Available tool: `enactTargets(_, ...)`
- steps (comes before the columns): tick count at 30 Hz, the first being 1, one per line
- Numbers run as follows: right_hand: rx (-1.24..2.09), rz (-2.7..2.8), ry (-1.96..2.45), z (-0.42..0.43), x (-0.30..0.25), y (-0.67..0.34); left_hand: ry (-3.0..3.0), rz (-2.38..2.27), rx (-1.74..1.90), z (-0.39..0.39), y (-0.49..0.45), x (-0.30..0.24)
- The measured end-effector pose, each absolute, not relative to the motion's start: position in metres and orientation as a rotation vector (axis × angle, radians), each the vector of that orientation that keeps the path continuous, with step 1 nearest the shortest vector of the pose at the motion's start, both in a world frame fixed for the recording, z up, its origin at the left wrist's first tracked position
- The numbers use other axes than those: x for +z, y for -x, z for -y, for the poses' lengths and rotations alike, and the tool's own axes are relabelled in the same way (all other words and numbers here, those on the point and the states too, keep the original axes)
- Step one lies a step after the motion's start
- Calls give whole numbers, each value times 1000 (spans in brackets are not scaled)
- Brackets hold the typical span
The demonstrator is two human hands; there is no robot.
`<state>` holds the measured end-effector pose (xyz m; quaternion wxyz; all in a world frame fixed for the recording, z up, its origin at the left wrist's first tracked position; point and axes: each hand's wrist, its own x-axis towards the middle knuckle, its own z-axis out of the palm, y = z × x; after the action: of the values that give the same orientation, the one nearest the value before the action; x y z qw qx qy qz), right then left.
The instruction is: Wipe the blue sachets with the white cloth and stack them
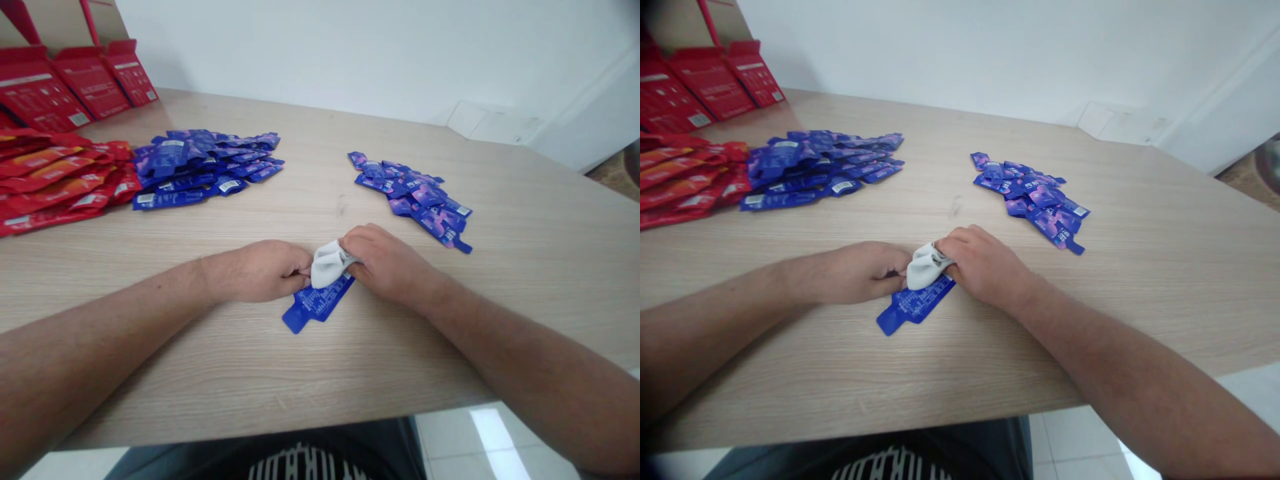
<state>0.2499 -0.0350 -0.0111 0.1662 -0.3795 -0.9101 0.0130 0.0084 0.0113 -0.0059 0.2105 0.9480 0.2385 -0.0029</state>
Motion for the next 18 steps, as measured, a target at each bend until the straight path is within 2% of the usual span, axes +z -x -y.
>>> enactTargets(13,55,2642,1019,34,-11,-248,-2621,-683,4,-10,-10,-4)
enactTargets(18,-16,2545,1193,32,-13,-251,-2622,-694,17,-10,-11,-4)
